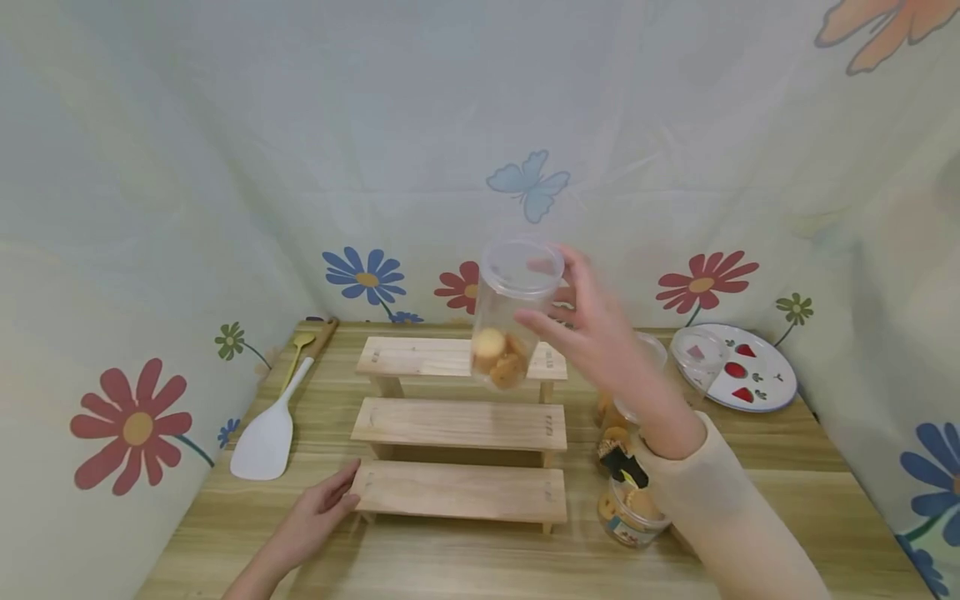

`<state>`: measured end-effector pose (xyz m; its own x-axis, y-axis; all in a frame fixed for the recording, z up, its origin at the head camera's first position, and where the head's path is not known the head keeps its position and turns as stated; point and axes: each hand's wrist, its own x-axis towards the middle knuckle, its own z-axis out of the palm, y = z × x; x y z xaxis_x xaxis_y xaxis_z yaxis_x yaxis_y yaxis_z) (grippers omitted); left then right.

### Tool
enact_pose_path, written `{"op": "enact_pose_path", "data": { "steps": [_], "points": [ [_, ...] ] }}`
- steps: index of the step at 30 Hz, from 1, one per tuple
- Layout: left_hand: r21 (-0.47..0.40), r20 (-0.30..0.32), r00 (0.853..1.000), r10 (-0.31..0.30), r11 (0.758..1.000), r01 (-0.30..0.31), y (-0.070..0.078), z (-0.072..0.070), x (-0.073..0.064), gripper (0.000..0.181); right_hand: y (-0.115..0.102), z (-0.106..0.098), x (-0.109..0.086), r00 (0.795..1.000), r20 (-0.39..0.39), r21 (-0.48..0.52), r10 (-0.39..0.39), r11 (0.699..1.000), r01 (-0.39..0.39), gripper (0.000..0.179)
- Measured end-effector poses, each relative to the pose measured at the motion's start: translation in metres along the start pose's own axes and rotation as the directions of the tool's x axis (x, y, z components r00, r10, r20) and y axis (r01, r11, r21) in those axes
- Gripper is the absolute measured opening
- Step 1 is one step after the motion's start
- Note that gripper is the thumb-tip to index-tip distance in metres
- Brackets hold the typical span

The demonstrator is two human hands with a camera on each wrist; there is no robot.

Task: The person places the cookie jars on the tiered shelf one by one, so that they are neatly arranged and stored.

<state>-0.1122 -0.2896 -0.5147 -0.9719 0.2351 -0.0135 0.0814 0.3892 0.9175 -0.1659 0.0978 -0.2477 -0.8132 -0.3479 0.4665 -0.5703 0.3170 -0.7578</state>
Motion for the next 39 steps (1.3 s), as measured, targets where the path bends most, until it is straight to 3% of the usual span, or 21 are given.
{"op": "enact_pose_path", "data": {
  "steps": [13,25,39],
  "points": [
    [0.008,-0.012,1.000,-0.001,1.000,0.001,0.003,0.001,-0.001,0.055,0.003,0.032,0.017,1.000,0.007,0.095,-0.024,0.995,0.024,0.067],
    [-0.005,0.007,1.000,-0.005,1.000,0.005,0.002,0.000,0.000,0.056,0.050,0.064,0.044,0.997,-0.009,0.117,-0.079,0.990,0.080,0.074],
    [-0.003,0.012,1.000,-0.021,1.000,0.021,0.006,0.000,-0.001,0.056,0.048,0.092,0.066,0.998,0.009,0.089,-0.060,0.994,0.059,0.077]
  ]
}}
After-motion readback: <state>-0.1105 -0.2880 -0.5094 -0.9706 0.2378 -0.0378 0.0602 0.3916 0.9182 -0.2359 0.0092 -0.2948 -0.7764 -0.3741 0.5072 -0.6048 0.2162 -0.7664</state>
